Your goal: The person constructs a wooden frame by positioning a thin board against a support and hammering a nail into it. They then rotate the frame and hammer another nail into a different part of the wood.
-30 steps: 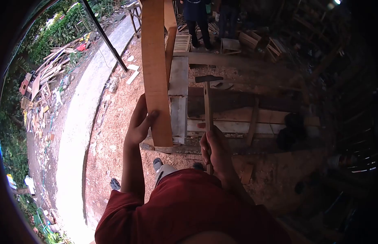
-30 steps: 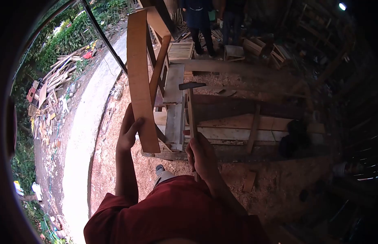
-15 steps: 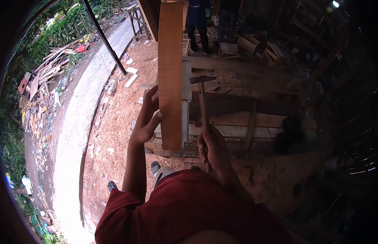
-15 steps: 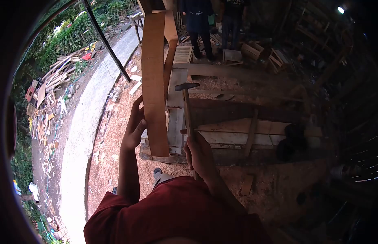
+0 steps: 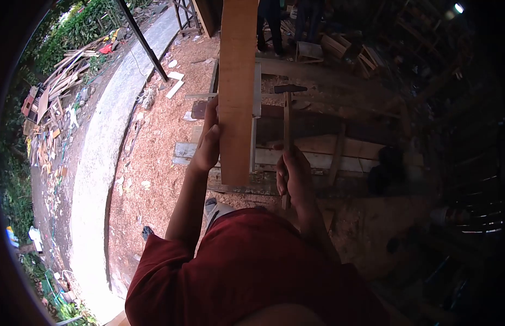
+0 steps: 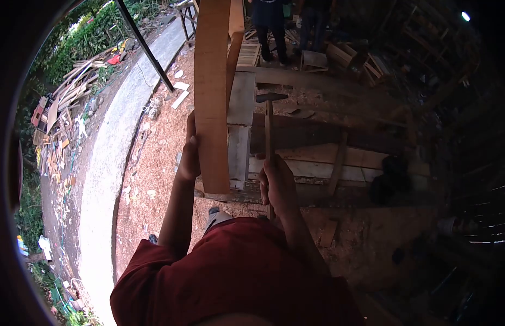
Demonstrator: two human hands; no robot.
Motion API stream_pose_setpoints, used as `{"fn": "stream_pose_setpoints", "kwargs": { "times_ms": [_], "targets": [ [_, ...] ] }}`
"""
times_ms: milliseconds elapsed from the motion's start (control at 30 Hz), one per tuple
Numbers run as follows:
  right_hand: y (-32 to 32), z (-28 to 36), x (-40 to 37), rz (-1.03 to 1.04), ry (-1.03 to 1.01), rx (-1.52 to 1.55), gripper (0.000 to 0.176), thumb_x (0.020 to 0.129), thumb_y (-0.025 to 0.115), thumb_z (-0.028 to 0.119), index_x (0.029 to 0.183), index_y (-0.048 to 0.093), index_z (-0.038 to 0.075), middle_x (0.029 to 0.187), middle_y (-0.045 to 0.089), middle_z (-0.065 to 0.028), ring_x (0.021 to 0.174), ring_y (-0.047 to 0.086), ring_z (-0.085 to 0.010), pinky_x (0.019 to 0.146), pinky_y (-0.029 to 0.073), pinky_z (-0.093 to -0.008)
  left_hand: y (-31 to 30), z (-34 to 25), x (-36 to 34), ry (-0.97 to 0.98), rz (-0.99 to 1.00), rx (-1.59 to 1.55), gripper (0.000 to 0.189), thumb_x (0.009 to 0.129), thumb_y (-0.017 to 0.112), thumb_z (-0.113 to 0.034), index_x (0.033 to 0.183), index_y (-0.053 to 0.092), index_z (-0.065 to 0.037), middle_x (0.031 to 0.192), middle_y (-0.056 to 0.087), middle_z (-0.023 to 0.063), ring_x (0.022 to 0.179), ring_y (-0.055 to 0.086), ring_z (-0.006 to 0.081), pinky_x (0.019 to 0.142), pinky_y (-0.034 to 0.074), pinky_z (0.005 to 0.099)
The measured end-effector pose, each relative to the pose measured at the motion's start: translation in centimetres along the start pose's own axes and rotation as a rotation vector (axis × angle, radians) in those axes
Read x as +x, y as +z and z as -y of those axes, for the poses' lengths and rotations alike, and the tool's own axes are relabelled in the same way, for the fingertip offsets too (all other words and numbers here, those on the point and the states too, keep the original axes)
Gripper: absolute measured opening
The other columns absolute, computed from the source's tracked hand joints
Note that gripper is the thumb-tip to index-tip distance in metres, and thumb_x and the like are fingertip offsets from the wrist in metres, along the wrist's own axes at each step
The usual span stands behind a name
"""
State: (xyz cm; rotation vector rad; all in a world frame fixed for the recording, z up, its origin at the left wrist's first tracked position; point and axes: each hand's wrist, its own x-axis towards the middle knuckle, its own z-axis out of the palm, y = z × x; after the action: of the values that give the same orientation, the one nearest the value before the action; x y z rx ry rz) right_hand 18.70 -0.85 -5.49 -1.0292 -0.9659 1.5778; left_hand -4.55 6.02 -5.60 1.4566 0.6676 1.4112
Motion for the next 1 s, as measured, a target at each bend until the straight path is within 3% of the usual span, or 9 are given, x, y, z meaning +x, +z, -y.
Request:
{"fn": "stream_pose_setpoints", "kwargs": {
  "times_ms": [167, 300, 433, 533, 700, 867, 900, 933, 1000],
  "targets": [
    [1.2, -6.7, 4.0, -0.068, 0.032, -0.118, 0.030, 0.107, 0.056, 0.035, 0.107, 0.055, 0.005, 0.069, 0.049, 0.0012, 0.037, 0.042, -0.0085, 0.035, 0.036, -0.0268, -2.2, 1.3, -1.6, -0.017, -0.235, -0.267, 0.099, 0.096, 0.044, -0.074, 0.157, 0.026, 0.002, 0.150, 0.045, 0.0166, 0.136, 0.046, 0.0257, 0.112, 0.039, 0.0408],
    [1.9, -15.2, 9.5, -0.215, 0.008, -0.398, 0.034, 0.100, 0.067, 0.035, 0.101, 0.057, 0.003, 0.074, 0.058, -0.0059, 0.051, 0.057, -0.0165, 0.049, 0.046, -0.0345, -5.7, 1.5, -2.5, -0.034, -0.233, -0.363, 0.100, 0.094, 0.047, -0.075, 0.155, 0.031, 0.002, 0.144, 0.051, 0.0153, 0.129, 0.052, 0.0243, 0.108, 0.043, 0.0389],
    [2.5, -22.5, 13.7, -0.298, -0.067, -0.711, 0.049, 0.090, 0.078, 0.044, 0.099, 0.060, -0.002, 0.086, 0.067, -0.0158, 0.079, 0.068, -0.0308, 0.074, 0.053, -0.0445, -8.6, 1.4, -3.4, -0.059, -0.226, -0.306, 0.091, 0.094, 0.056, -0.066, 0.151, 0.037, 0.003, 0.136, 0.056, 0.0147, 0.123, 0.056, 0.0238, 0.105, 0.045, 0.0383],
    [4.9, -24.4, 14.3, -0.391, 0.051, -0.654, 0.036, 0.089, 0.080, 0.033, 0.090, 0.056, 0.006, 0.078, 0.059, -0.0042, 0.073, 0.059, -0.0181, 0.068, 0.049, -0.0373, -10.4, 1.4, -3.9, -0.105, -0.225, -0.327, 0.085, 0.092, 0.061, -0.057, 0.148, 0.040, 0.003, 0.134, 0.057, 0.0153, 0.122, 0.057, 0.0240, 0.102, 0.047, 0.0383],
    [8.4, -23.9, 14.4, -0.490, 0.058, -0.440, 0.036, 0.087, 0.081, 0.026, 0.101, 0.058, 0.002, 0.089, 0.064, -0.0086, 0.082, 0.063, -0.0234, 0.076, 0.050, -0.0400, -15.3, 4.5, -6.8, -0.190, -0.348, -0.521, 0.083, 0.092, 0.065, -0.053, 0.149, 0.037, 0.000, 0.136, 0.055, 0.0168, 0.119, 0.060, 0.0280, 0.099, 0.051, 0.0404],
    [11.3, -25.8, 13.5, -0.562, 0.029, -0.493, 0.033, 0.088, 0.078, 0.019, 0.105, 0.058, 0.001, 0.092, 0.065, -0.0108, 0.085, 0.065, -0.0246, 0.078, 0.051, -0.0410, -22.2, 7.3, -10.7, -0.103, -0.190, -0.990, 0.070, 0.098, 0.061, -0.043, 0.152, 0.037, -0.006, 0.145, 0.052, 0.0185, 0.125, 0.059, 0.0360, 0.104, 0.052, 0.0495],
    [12.1, -26.2, 13.1, -0.565, 0.035, -0.435, 0.033, 0.088, 0.079, 0.020, 0.105, 0.058, 0.001, 0.091, 0.065, -0.0108, 0.084, 0.065, -0.0248, 0.077, 0.051, -0.0410, -26.2, 12.5, -14.3, -0.245, -0.366, -0.994, 0.072, 0.098, 0.060, -0.043, 0.154, 0.036, -0.006, 0.150, 0.049, 0.0190, 0.130, 0.056, 0.0386, 0.107, 0.050, 0.0519],
    [13.0, -26.7, 12.7, -0.565, 0.038, -0.378, 0.033, 0.087, 0.079, 0.020, 0.104, 0.058, 0.001, 0.090, 0.066, -0.0107, 0.083, 0.065, -0.0249, 0.076, 0.051, -0.0411, -27.8, 12.8, -15.3, -0.203, -0.372, -0.894, 0.076, 0.098, 0.060, -0.045, 0.156, 0.033, -0.004, 0.151, 0.048, 0.0206, 0.132, 0.055, 0.0387, 0.109, 0.048, 0.0526],
    [14.5, -27.4, 12.3, -0.624, -0.002, -0.357, 0.032, 0.087, 0.079, 0.021, 0.101, 0.058, 0.002, 0.085, 0.064, -0.0100, 0.079, 0.065, -0.0249, 0.074, 0.051, -0.0409, -26.9, 6.5, -11.7, -0.193, 0.060, -1.178, 0.081, 0.098, 0.060, -0.046, 0.155, 0.030, 0.003, 0.149, 0.047, 0.0229, 0.131, 0.055, 0.0367, 0.108, 0.049, 0.0507]
  ]
}}
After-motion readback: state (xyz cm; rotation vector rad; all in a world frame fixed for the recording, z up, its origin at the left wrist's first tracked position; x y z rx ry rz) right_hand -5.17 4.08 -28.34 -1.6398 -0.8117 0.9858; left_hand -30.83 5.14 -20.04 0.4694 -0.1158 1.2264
